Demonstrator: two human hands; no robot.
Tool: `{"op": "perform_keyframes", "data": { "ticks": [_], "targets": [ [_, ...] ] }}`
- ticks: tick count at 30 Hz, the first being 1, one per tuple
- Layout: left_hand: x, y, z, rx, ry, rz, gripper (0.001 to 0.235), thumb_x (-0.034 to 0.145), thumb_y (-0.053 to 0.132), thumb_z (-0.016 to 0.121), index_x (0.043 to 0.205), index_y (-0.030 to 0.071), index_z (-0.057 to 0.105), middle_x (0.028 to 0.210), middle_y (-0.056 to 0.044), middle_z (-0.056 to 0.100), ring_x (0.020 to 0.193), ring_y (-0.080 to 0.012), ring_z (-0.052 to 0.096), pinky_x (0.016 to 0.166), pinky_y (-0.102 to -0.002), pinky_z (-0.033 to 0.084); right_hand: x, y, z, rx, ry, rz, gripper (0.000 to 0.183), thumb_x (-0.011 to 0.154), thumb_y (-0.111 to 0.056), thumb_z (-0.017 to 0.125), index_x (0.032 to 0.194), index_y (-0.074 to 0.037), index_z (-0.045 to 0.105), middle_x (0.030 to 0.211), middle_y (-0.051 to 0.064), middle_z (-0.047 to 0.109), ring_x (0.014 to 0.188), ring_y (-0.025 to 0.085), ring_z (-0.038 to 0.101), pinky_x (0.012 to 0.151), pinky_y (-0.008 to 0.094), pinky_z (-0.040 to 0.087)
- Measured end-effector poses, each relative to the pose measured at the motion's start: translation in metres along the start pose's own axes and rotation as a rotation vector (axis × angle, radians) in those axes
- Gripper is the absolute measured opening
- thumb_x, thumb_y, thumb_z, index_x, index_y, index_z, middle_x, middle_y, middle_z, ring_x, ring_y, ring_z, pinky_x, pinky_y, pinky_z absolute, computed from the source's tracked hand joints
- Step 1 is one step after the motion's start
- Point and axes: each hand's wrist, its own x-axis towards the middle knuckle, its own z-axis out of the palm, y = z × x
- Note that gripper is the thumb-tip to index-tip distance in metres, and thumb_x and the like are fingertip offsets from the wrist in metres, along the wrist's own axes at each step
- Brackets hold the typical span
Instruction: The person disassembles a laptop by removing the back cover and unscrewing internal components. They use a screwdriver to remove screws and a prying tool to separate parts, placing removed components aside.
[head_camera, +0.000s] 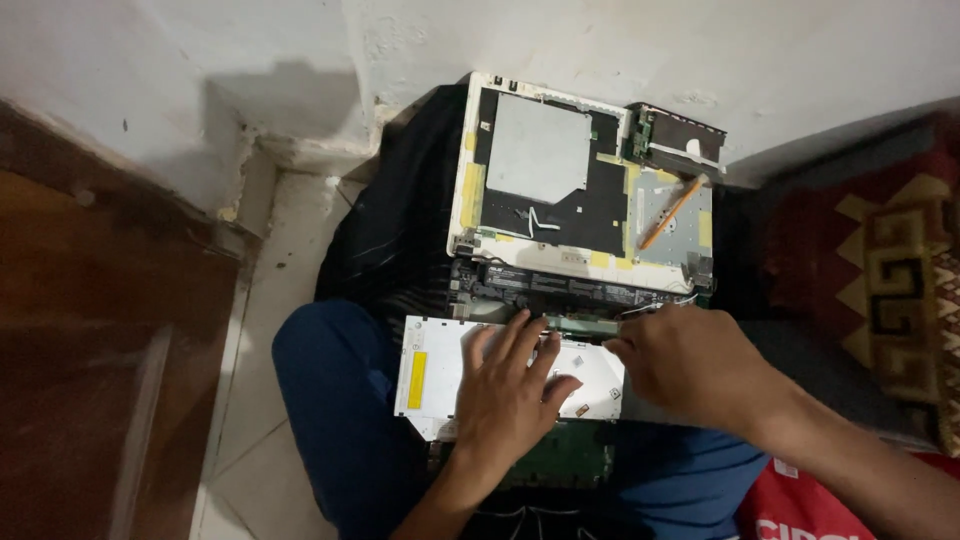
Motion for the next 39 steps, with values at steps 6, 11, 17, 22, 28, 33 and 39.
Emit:
{"op": "perform_keyframes", "data": {
  "ticks": [6,11,17,22,28,33,39],
  "targets": [
    [0.001,-0.001,0.003,0.010,-0.013,-0.009,0.050,0.097,0.050,0.065,0.126,0.009,0.068,0.136,-0.011,0.065,0.135,-0.0309,0.053,0.107,-0.053,0.033,0.014,0.016,0.020,-0.060,0.141,-0.221,0.042,0.098,-0.044,0.055,0.066,-0.019,0.063,0.065,0.005,0.067,0.063,0.033,0.067,0.047,0.048,0.046],
    [0.001,-0.001,0.002,-0.009,0.018,-0.003,0.049,0.094,0.049,0.069,0.123,0.009,0.068,0.134,-0.012,0.067,0.133,-0.0315,0.055,0.106,-0.054,0.033,0.016,0.010,0.029,-0.380,0.091,-0.611,0.010,0.079,0.000,0.060,0.080,-0.010,0.059,0.054,0.004,0.059,0.043,0.024,0.055,0.038,0.042,0.041],
    [0.001,0.000,0.003,0.024,0.044,0.024,0.050,0.095,0.050,0.069,0.124,0.008,0.068,0.132,-0.012,0.066,0.133,-0.0310,0.055,0.106,-0.054,0.035,0.022,0.016,0.036,-0.395,0.236,-0.563,0.008,0.089,-0.011,0.061,0.090,-0.016,0.066,0.069,0.004,0.072,0.050,0.026,0.068,0.040,0.044,0.051],
    [0.000,0.000,0.006,0.014,-0.031,-0.014,0.052,0.096,0.052,0.065,0.125,0.009,0.069,0.137,-0.012,0.065,0.137,-0.0310,0.051,0.110,-0.057,0.031,0.031,0.012,0.014,0.027,-0.177,-0.186,0.051,0.108,-0.040,0.046,0.073,-0.011,0.068,0.065,0.004,0.064,0.060,0.021,0.058,0.052,0.038,0.041],
    [0.003,0.001,0.001,0.002,-0.006,0.006,0.050,0.095,0.049,0.067,0.123,0.008,0.068,0.134,-0.012,0.066,0.135,-0.0320,0.053,0.108,-0.056,0.032,0.030,-0.012,-0.001,-0.171,-0.076,-0.318,0.015,0.088,-0.018,0.062,0.082,-0.013,0.076,0.075,0.007,0.072,0.066,0.029,0.071,0.049,0.042,0.055],
    [-0.002,-0.004,0.012,-0.005,-0.051,-0.010,0.054,0.096,0.052,0.064,0.129,0.009,0.064,0.139,-0.011,0.063,0.139,-0.0323,0.050,0.111,-0.057,0.029,0.020,-0.039,0.000,-0.702,-0.120,-0.640,0.022,0.102,-0.015,0.058,0.101,-0.026,0.076,0.092,0.004,0.073,0.082,0.028,0.068,0.059,0.042,0.055],
    [-0.002,-0.002,0.008,-0.010,0.037,0.045,0.048,0.094,0.042,0.072,0.127,0.008,0.063,0.138,-0.013,0.063,0.136,-0.0333,0.052,0.107,-0.058,0.033,0.015,-0.021,-0.006,-0.995,0.009,-0.944,0.020,0.102,-0.019,0.064,0.090,-0.028,0.078,0.080,-0.005,0.071,0.079,0.025,0.056,0.061,0.035,0.038]
  ]
}}
